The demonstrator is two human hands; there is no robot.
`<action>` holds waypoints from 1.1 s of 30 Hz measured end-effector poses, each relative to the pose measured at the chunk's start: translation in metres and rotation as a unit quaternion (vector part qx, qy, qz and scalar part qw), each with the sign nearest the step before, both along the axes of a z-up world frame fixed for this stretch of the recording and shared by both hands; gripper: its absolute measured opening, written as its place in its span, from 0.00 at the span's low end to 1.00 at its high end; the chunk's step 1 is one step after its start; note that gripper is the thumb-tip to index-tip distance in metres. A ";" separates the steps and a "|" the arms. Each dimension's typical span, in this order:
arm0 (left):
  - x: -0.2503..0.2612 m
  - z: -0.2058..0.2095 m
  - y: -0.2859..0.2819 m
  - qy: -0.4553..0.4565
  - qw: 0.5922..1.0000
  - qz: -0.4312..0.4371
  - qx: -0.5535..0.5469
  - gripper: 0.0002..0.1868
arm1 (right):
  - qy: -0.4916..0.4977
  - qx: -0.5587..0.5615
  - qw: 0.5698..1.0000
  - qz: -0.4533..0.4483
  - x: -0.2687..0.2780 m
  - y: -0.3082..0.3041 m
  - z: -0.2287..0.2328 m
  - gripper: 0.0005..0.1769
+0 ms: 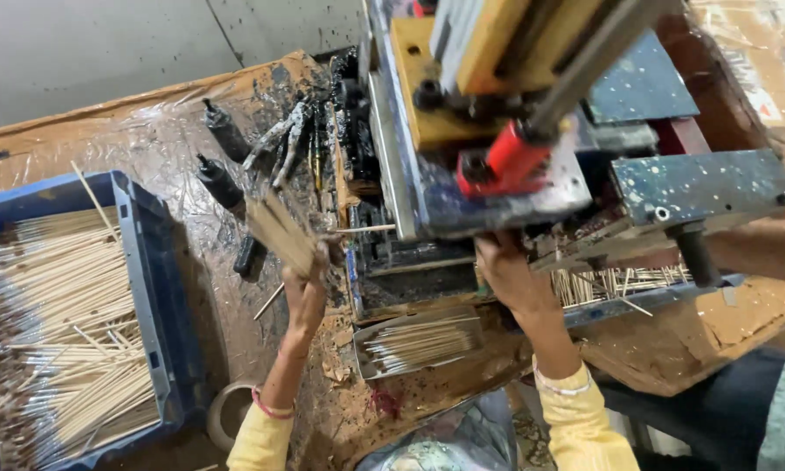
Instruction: Manually feeding sticks into an industrial machine for processing and organizing them in bins.
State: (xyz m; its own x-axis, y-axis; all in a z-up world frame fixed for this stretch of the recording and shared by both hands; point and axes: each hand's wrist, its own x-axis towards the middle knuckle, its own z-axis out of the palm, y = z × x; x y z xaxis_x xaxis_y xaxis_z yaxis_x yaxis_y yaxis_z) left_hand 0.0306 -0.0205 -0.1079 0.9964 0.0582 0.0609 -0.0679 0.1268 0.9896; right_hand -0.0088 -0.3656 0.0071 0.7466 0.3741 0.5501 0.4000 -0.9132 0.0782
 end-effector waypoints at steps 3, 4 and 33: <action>-0.037 -0.021 0.004 -0.045 0.989 0.051 0.133 0.15 | -0.060 0.053 0.987 -0.138 -0.062 -0.038 -0.006 0.03; -0.051 -0.026 0.008 -0.128 0.974 0.051 0.178 0.16 | -0.112 0.089 0.962 -0.233 -0.091 -0.056 -0.015 0.03; 0.013 0.082 0.006 0.031 0.972 -0.135 -0.192 0.09 | 0.172 -0.018 0.979 -0.108 0.012 -0.008 -0.040 0.06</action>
State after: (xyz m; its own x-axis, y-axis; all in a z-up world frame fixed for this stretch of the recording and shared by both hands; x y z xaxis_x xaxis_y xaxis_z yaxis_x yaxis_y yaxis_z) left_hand 0.0439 -0.0140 -0.0255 0.9796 -0.1990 0.0265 0.0765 0.4923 0.8671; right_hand 0.0035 -0.3739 -0.0333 0.9495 0.2009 0.2409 0.2053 -0.9787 0.0069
